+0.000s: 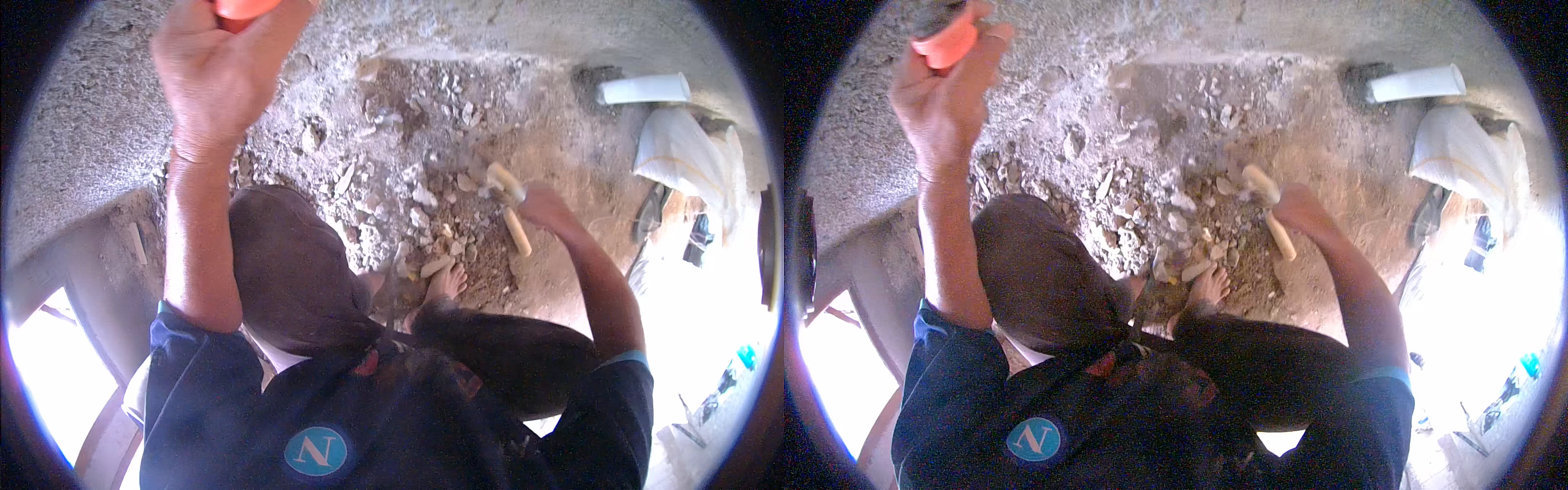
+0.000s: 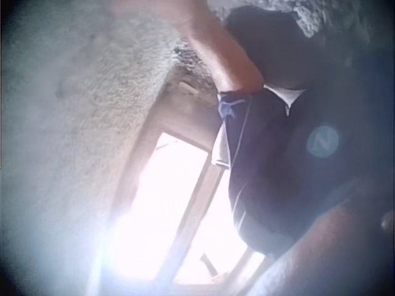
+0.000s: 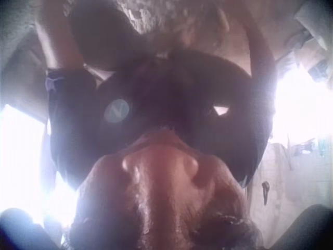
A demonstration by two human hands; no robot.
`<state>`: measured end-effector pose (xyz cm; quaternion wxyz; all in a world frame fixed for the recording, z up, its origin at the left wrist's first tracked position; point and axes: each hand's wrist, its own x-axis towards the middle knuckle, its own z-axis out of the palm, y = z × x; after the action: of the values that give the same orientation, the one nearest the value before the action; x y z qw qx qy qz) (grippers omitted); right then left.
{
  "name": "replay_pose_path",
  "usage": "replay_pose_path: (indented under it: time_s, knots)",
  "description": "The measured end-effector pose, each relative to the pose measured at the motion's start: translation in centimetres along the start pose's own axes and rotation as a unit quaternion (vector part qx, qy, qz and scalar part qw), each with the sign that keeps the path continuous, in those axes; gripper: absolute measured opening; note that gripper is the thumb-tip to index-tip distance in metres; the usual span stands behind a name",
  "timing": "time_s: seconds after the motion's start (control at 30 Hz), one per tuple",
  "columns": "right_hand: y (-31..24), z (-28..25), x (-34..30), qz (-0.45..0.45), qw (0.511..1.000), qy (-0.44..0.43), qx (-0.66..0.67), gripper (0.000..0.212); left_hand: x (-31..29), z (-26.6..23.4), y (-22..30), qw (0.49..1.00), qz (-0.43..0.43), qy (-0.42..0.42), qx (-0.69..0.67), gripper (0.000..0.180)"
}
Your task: The person chips away at a concrete wall and floor area using a hammer and a chisel, clearing debris as they work.
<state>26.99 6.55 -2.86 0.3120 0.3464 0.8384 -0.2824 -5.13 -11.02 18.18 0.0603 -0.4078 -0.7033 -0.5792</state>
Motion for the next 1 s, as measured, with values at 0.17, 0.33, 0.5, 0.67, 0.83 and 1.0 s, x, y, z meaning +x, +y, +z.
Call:
replay_pose_path:
  time_s: [0.17, 0.33, 0.5, 0.67, 0.83, 1.0]
  knots:
    - [-5.3, -0.8, 3.8, 0.032, 0.979, 0.079, 0.188, 0.023, -0.4, -0.8, 0.6, 0.994, -0.075, -0.041, -0.072, 0.022]
    - [-11.6, 5.0, 5.6, -0.055, 0.978, -0.016, 0.202, 0.023, 0.2, 0.5, 1.0, 0.982, -0.113, -0.077, 0.127, 0.022]
    - [-12.2, 6.5, -1.7, -0.200, 0.963, -0.179, -0.037, 0.028, 2.1, -2.5, -6.6, 0.973, -0.060, -0.166, -0.147, 0.024]
    - [-15.0, 0.0, -3.5, -0.128, 0.991, -0.009, 0.048, 0.032, -0.5, 0.5, -0.9, 1.000, 0.001, -0.007, -0.027, 0.025]
    - [-20.3, -8.2, -4.4, -0.193, 0.907, 0.328, 0.181, 0.025, 0.5, -0.6, 0.1, 0.994, 0.056, 0.052, -0.076, 0.021]
    - [-12.6, 3.6, 3.4, -0.107, 0.975, 0.194, -0.009, 0.030, 1.2, -1.3, 0.7, 0.985, 0.135, 0.065, -0.088, 0.022]
